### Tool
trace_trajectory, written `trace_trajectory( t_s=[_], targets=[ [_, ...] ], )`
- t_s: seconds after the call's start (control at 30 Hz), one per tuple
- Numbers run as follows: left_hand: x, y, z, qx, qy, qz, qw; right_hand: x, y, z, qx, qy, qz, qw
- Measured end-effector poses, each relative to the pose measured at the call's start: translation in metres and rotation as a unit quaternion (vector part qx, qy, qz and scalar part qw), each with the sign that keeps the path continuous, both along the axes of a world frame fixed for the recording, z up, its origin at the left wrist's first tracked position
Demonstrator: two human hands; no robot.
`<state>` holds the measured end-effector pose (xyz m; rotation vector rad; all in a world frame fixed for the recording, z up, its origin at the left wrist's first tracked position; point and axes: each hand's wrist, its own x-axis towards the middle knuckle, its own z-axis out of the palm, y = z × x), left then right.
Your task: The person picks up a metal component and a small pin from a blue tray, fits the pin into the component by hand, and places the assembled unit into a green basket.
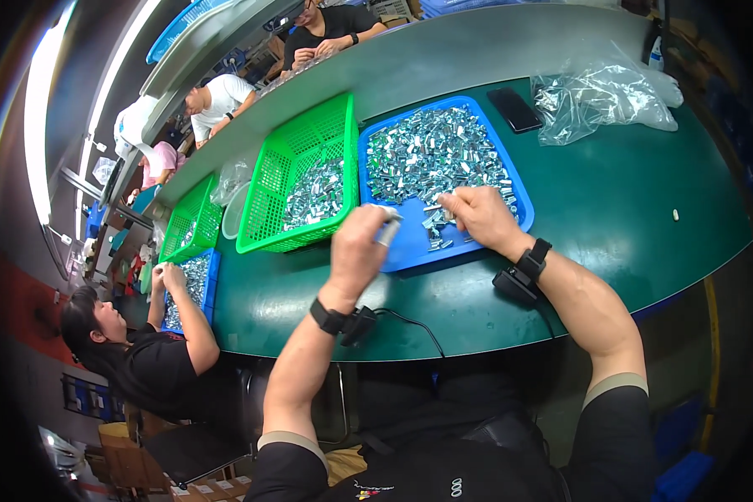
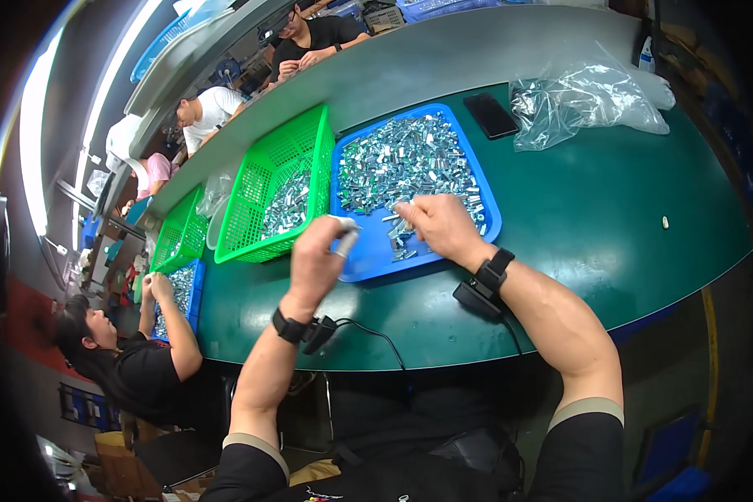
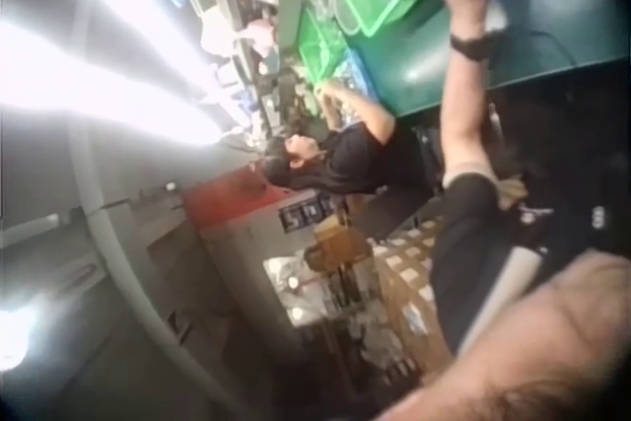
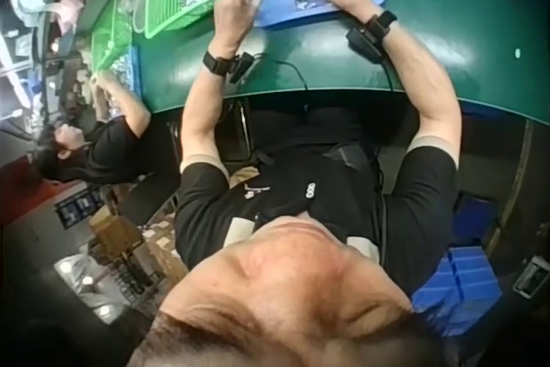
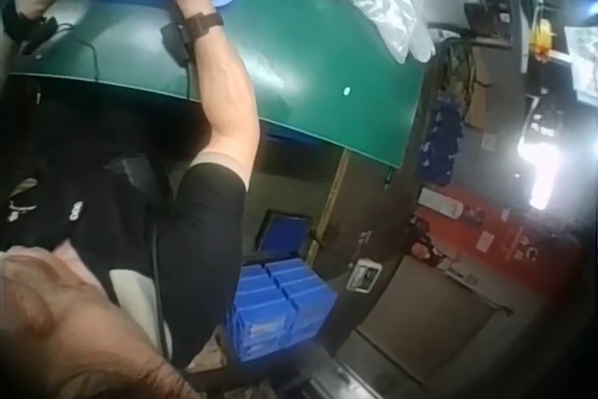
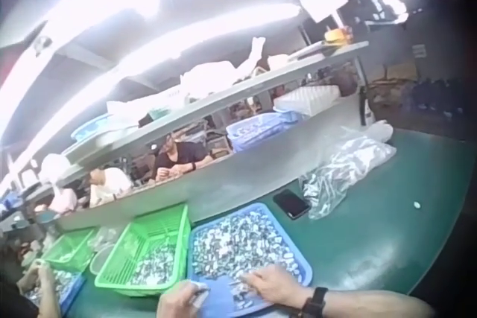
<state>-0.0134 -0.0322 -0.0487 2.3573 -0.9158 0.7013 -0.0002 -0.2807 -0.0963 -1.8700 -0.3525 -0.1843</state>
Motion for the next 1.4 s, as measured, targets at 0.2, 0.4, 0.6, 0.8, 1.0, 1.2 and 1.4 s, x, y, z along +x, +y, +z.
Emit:
trace_trajectory(
  t_s=[0.2,0.4,0.6,0.8,1.0,1.2,1.4],
  targets=[
    [0.021,0.036,0.056,0.077,-0.138,0.130,0.979,0.006,-0.003,0.000,0.075,0.010,-0.012,0.997],
    [0.034,-0.010,0.003,0.196,-0.015,0.055,0.979,0.001,-0.003,0.001,0.077,0.016,-0.018,0.997],
    [0.063,-0.004,-0.040,0.214,0.033,0.113,0.970,-0.001,0.000,0.003,0.094,0.018,-0.022,0.995],
    [0.055,0.003,-0.044,0.171,0.067,0.091,0.979,-0.003,-0.003,0.008,0.063,0.016,-0.020,0.998],
    [0.039,-0.007,-0.040,0.133,0.074,0.077,0.985,-0.003,-0.001,0.002,0.029,0.021,-0.003,0.999],
    [0.013,-0.020,-0.041,-0.096,0.225,0.017,0.970,-0.005,0.004,0.003,-0.041,0.010,0.004,0.999],
    [0.014,-0.019,-0.044,-0.094,0.160,-0.029,0.982,-0.008,0.008,0.005,-0.058,-0.006,0.001,0.998]
  ],
)
